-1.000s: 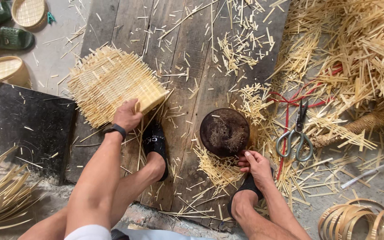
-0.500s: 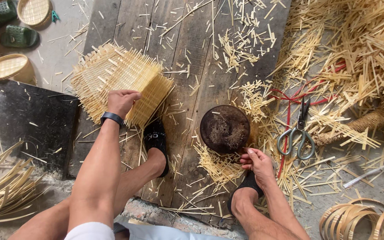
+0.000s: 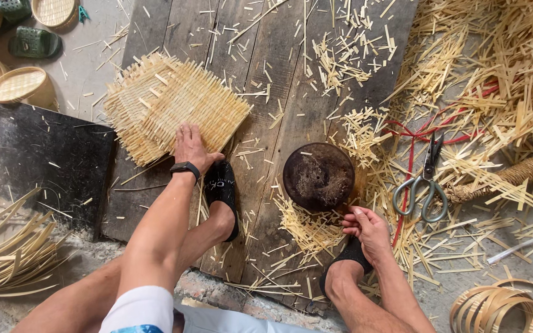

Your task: The person sits on the floor of a bamboo craft workshop and assembles round woven bamboo trays. They press a woven bamboo mat over a round wooden mold, fit and press a bamboo rim ring around the edge, trim excess strips with scissors, then lift the finished basket off the mold and set it aside with completed trays.

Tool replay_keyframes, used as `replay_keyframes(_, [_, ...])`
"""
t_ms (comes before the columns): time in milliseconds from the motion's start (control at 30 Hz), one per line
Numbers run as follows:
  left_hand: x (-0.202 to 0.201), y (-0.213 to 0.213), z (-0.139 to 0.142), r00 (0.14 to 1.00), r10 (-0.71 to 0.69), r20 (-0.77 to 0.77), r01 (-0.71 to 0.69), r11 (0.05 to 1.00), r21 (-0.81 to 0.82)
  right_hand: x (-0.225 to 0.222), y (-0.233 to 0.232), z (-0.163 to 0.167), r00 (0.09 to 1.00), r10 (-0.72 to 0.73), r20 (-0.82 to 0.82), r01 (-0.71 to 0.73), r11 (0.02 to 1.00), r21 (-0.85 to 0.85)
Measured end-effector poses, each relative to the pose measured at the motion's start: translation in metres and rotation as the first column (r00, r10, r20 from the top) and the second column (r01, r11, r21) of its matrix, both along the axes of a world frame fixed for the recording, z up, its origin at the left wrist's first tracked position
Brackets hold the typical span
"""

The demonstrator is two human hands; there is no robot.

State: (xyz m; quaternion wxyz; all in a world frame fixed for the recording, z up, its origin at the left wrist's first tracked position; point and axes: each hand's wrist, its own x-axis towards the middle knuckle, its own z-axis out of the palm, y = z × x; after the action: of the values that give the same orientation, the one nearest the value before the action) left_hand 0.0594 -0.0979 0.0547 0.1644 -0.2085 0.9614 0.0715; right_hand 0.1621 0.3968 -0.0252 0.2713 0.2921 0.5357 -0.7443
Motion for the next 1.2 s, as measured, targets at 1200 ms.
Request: replay_keyframes(1200, [0.049,0.191,-0.011,0.825,0.045,-0.563,0.195,0.913,0.358,-0.059,-0.017,0.031,0.968,0.049,-0.245,0.0,0.981,0.195])
